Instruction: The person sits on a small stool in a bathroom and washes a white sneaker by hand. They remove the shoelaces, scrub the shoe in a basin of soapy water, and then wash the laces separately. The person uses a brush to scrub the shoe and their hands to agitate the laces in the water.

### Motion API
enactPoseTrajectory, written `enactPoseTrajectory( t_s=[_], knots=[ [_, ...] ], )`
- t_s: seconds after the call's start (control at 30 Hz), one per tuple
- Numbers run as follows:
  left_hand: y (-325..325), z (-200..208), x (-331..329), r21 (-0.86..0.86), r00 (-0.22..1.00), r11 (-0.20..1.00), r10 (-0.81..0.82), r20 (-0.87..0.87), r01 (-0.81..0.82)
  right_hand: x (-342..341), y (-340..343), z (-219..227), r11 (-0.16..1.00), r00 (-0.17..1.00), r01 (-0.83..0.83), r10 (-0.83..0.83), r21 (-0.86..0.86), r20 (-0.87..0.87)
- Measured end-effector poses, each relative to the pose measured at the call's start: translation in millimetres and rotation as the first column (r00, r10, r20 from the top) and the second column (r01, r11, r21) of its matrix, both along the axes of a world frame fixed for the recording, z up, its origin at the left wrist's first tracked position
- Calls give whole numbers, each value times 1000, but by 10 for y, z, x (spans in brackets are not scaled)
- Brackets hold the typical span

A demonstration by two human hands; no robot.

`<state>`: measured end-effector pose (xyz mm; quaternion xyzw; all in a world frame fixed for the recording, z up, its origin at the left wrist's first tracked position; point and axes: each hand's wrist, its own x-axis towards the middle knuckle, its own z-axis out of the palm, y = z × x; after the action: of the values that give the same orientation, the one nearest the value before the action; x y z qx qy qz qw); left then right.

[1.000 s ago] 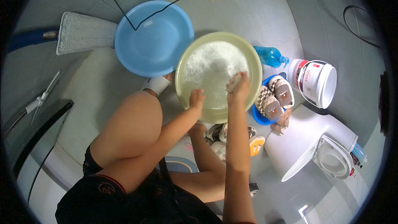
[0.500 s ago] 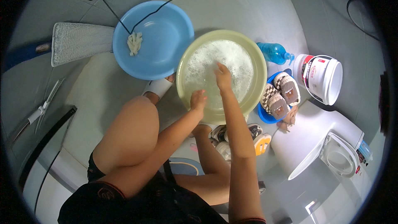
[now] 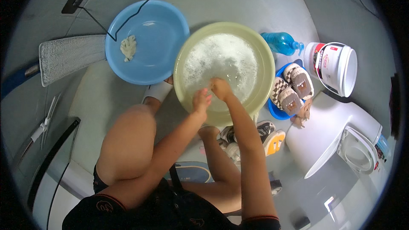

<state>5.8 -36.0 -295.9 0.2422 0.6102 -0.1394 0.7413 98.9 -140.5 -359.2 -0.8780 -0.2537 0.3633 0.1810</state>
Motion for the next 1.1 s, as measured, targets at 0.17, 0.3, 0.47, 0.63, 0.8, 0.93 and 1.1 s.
enactPoseTrajectory(
  t_s=[0.17, 0.3, 0.47, 0.63, 0.8, 0.93, 1.1],
  knots=[
    [6, -66, -74, -9, 1000, 1000, -29, -13, 28, 198, -968, 67, 710, 621, 673, -695, 207, 363],
    [7, -23, -71, 3, 999, 1000, -22, -24, 22, 438, -1150, -41, 655, 608, 747, -741, 110, 285],
    [-19, 50, -33, -23, 997, 997, -70, -23, 69, 261, -644, -508, 750, 750, 655, -660, 90, 40],
    [-8, 8, -78, -20, 1000, 1000, -12, 24, 13, 115, 105, 306, 678, 587, 714, -443, 175, -677],
    [-16, 94, -63, -38, 999, 999, -6, 42, 8, 41, 42, 1589, 595, 554, 762, -397, 255, -731],
    [-101, 248, -68, -29, 997, 999, -20, 76, 22, 8, -127, 2299, 614, 636, 722, -407, 319, -655],
    [-189, 697, 91, -106, 996, 994, -28, 81, 37, -33, -190, 3075, 556, 689, 713, -446, 427, -571]
  ],
)
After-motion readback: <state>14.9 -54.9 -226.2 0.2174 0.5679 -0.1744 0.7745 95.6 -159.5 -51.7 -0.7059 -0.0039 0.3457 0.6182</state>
